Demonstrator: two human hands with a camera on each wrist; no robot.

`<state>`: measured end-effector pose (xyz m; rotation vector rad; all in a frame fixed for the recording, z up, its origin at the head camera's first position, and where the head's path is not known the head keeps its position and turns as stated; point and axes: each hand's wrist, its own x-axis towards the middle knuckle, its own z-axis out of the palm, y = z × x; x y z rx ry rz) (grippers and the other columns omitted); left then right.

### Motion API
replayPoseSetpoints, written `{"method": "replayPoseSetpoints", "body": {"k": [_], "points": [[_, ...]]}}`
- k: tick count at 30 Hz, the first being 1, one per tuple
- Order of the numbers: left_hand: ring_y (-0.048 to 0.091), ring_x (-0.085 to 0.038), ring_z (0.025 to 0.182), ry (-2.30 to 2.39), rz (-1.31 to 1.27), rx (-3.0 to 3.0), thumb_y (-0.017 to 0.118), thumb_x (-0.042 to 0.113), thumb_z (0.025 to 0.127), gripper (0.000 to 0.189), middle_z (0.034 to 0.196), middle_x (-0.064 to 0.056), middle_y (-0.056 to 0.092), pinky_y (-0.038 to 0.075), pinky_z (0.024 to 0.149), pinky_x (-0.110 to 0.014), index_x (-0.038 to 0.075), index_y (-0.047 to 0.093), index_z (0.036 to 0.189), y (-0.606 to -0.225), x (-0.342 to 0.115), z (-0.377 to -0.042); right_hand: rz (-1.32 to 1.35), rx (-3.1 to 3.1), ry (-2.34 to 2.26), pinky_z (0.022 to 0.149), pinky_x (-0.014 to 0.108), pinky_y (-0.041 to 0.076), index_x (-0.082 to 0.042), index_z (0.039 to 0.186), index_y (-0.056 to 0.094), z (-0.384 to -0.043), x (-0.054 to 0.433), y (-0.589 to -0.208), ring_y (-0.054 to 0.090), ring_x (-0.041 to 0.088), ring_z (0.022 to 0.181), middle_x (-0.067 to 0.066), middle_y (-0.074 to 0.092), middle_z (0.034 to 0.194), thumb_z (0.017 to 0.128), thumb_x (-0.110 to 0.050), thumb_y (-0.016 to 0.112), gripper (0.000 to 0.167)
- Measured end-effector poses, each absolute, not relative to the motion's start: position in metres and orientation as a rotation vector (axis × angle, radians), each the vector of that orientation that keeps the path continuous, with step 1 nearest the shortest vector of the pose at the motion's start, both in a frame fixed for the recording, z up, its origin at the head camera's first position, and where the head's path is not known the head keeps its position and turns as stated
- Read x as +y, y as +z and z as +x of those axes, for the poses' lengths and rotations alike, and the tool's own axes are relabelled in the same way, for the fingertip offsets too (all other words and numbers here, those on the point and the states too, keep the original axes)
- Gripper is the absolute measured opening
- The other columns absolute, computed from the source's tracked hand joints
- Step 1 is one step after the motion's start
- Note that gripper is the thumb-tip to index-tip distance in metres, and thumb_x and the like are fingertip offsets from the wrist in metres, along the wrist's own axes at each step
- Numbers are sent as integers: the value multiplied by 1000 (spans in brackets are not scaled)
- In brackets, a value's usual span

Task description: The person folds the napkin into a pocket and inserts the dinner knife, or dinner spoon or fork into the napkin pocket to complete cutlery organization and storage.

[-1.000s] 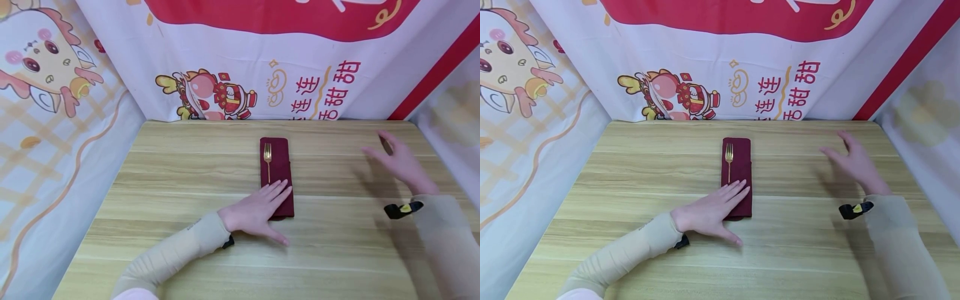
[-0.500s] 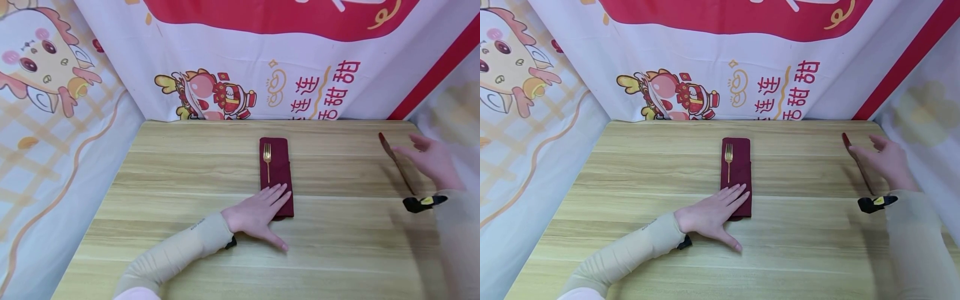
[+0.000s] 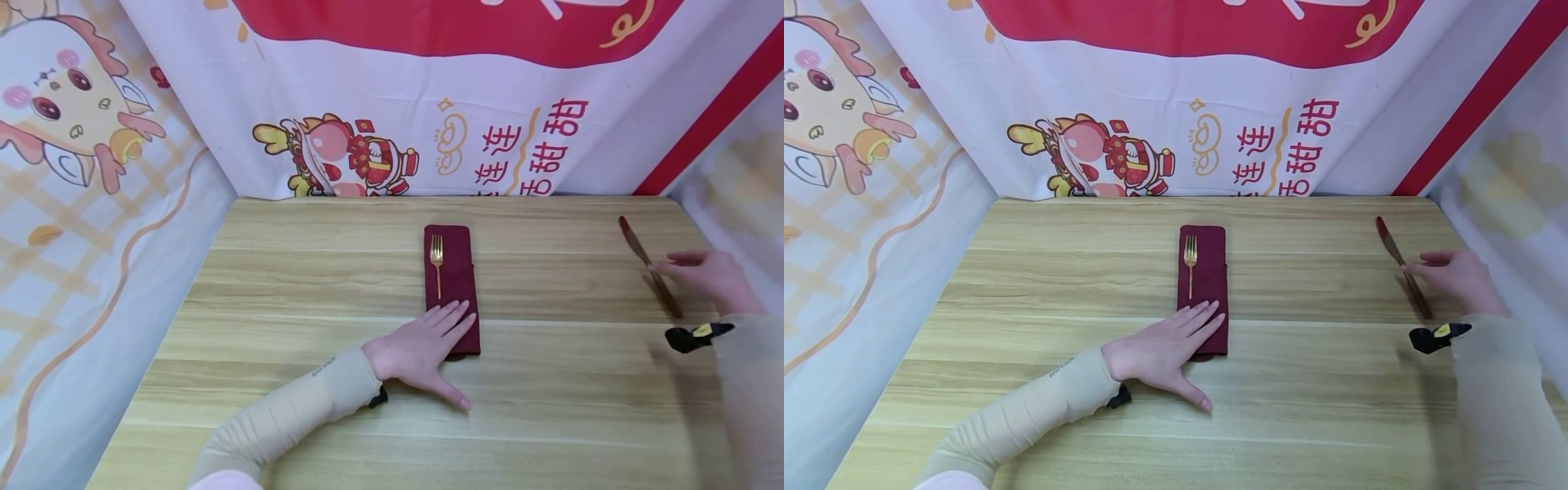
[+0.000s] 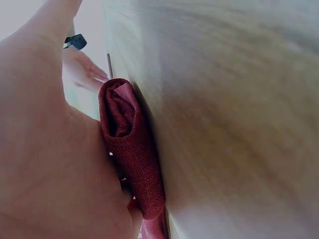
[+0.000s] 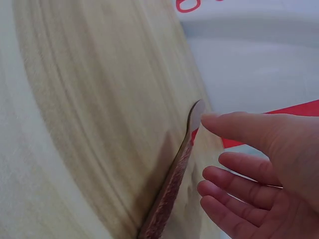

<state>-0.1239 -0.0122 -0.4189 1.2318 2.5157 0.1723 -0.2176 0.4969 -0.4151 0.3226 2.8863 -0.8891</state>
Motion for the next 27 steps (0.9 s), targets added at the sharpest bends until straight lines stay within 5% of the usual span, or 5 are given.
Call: {"method": "replayPoseSetpoints", "body": {"k": [5,12,27], "points": [[-7,-23,154,178,1232,2510,57,90,74,133,169,-12,-6,0,122,-36,9,1,163,-417,-12,-124,367,2857,-879,66,35,45,13,131,56,-221,507,-428,50,41,100,35,62,119,89,-58,72,84],[-6,-22,154,182,1221,2512,57,90,75,132,169,-12,-5,0,122,-35,9,2,163,-417,-12,-123,337,2845,-918,56,31,49,14,119,65,-222,513,-435,57,23,75,8,74,84,88,-49,77,71],[-5,-24,154,198,1228,2504,60,88,75,132,169,-14,-3,1,122,-36,8,3,163,-416,-13,-124,348,2713,-1003,58,33,54,14,114,67,-221,513,-434,61,27,73,9,73,84,92,-32,78,52]]}}
